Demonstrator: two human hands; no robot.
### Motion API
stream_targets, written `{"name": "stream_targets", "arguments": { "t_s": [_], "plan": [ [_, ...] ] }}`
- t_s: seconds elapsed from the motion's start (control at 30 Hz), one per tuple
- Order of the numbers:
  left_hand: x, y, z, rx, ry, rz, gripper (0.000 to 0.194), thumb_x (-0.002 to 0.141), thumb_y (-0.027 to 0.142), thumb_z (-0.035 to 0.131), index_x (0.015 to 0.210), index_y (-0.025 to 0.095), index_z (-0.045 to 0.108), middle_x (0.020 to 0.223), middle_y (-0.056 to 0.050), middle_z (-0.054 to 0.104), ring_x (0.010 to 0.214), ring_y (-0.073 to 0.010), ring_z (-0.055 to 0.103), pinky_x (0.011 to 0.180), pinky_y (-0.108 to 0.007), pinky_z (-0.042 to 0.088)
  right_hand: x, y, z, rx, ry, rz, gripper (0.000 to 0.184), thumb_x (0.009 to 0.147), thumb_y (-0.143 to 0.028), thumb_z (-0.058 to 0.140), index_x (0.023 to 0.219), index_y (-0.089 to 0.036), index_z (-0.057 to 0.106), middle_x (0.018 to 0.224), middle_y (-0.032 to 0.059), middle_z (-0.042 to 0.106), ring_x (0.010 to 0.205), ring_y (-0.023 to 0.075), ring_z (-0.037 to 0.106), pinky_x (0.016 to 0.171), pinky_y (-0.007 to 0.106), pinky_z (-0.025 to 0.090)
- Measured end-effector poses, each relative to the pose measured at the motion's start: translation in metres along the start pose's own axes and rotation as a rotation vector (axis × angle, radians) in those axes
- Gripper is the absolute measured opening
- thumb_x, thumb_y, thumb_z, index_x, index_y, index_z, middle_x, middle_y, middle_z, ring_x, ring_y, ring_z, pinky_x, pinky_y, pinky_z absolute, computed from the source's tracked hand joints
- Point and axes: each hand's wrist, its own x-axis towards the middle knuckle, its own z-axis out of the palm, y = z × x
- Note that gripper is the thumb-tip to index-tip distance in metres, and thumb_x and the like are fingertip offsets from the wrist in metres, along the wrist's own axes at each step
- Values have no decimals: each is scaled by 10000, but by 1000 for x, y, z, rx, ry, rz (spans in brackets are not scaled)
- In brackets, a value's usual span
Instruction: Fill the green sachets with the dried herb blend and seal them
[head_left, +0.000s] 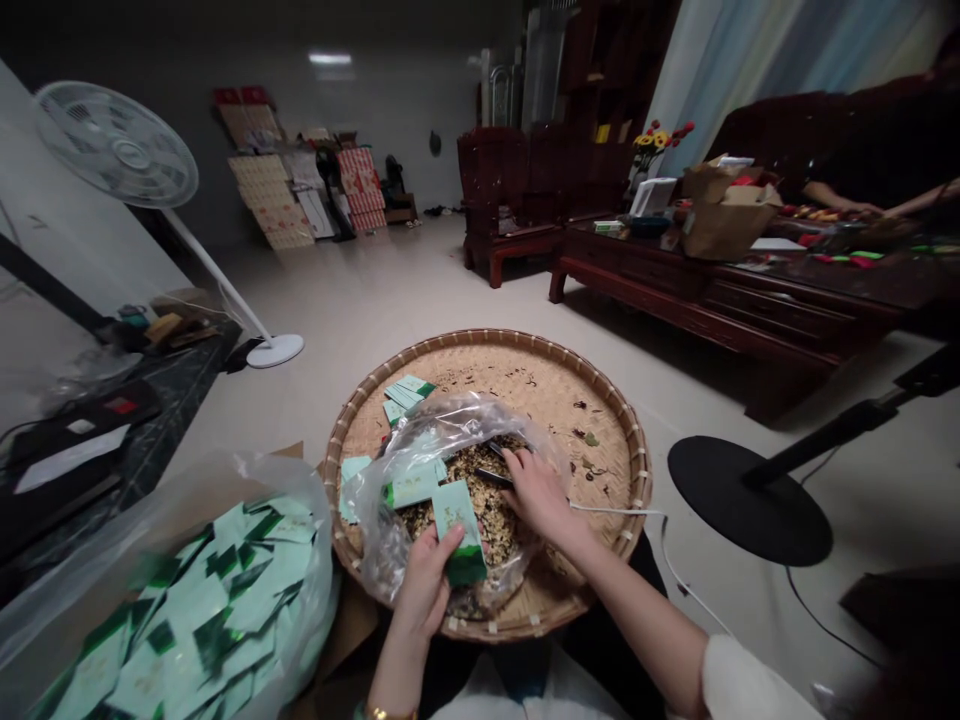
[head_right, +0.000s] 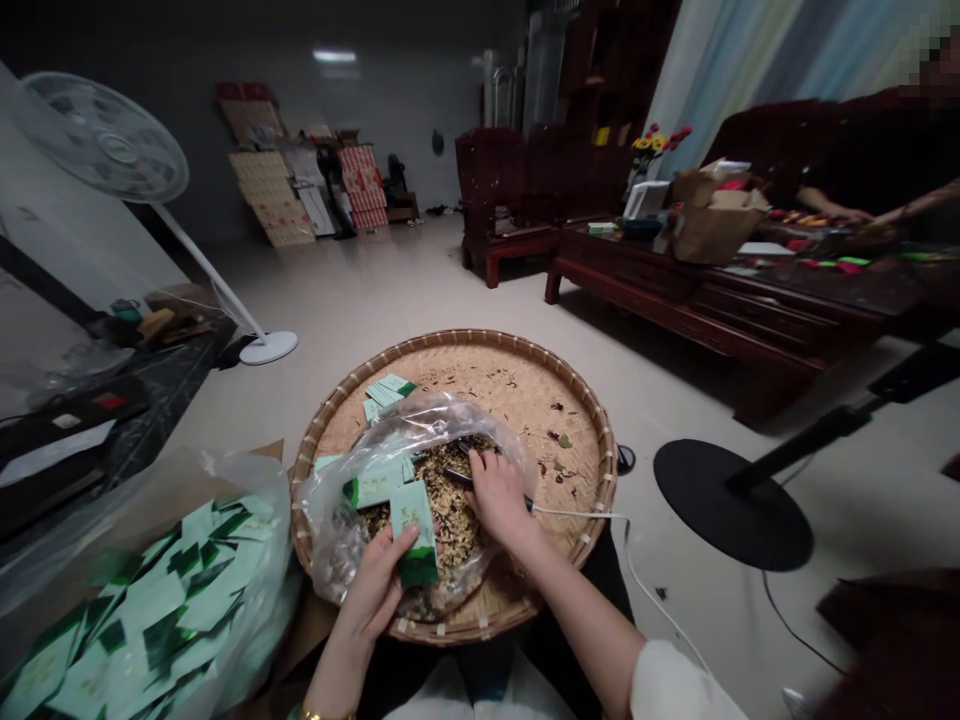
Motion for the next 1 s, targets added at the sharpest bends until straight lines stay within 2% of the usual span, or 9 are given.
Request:
{"name": "stream_targets", "arguments": {
  "t_s": [0.07, 0.17, 0.23, 0.33, 0.43, 0.5, 0.67, 0.87, 1.0],
  "plan": [
    [-1, 0, 0, 9, 3, 0, 472, 524, 369, 827, 883, 112, 658, 832, -107, 733, 636, -201, 682, 562, -272, 529, 5, -1, 3, -110, -55, 16, 604, 738, -137, 627, 1311, -120, 438, 1111, 183, 574, 996, 301, 524, 816, 399, 433],
    [-3, -1, 1, 47, 14, 20, 448, 492, 319, 848, 839, 111, 655, 793, -87, 732, 601, -166, 664, 558, -236, 512, 12, 1, 3, -88, -101, 39, 557, 711, -155, 646, 1244, -115, 491, 1077, 177, 586, 996, 302, 532, 798, 388, 439],
    [-2, -1, -1, 63, 15, 43, 438, 484, 294, 852, 831, 111, 659, 751, -70, 729, 615, -156, 658, 601, -236, 515, 13, 6, -2, 54, -103, 51, 505, 707, -181, 644, 1195, -113, 529, 1064, 160, 603, 983, 285, 552, 803, 375, 447],
    [0, -1, -5, 104, 37, 84, 456, 473, 286, 851, 848, 104, 666, 743, -71, 727, 629, -161, 650, 622, -253, 515, 9, 17, -18, 412, -100, 59, 481, 742, -244, 621, 1205, -135, 545, 1104, 126, 629, 990, 256, 583, 847, 371, 455],
    [2, -2, -8, 183, 52, 115, 473, 471, 283, 845, 871, 102, 671, 761, -77, 726, 636, -169, 645, 623, -265, 510, -2, 20, -41, 733, -230, 67, 493, 773, -312, 608, 1229, -134, 552, 1168, 110, 628, 1022, 248, 595, 874, 371, 466],
    [3, -3, -7, 240, 32, 128, 449, 493, 288, 832, 872, 108, 670, 751, -64, 722, 641, -167, 640, 632, -266, 505, -9, 16, -53, 834, -322, 40, 482, 792, -327, 590, 1238, -148, 555, 1180, 92, 630, 1020, 241, 604, 860, 360, 483],
    [-2, -1, 2, 351, -39, 157, 402, 543, 280, 797, 888, 123, 665, 755, -39, 714, 670, -170, 631, 636, -254, 489, -12, 1, -66, 787, -438, -146, 470, 812, -347, 585, 1243, -159, 565, 1211, 94, 619, 1049, 248, 593, 901, 358, 465],
    [-7, 2, 5, 416, -97, 167, 413, 532, 260, 797, 905, 132, 671, 825, -45, 720, 735, -183, 629, 679, -255, 483, -9, -7, -65, 700, -436, -239, 333, 868, -313, 511, 1146, -174, 628, 1070, 75, 684, 933, 232, 623, 818, 337, 472],
    [-4, -4, 0, 359, -85, 120, 373, 655, 431, 716, 867, 127, 671, 721, -32, 690, 630, -147, 594, 604, -240, 463, -11, -7, -60, 671, -395, -235, 312, 877, -295, 487, 1110, -152, 637, 1018, 85, 690, 897, 231, 620, 776, 325, 470]
  ]
}}
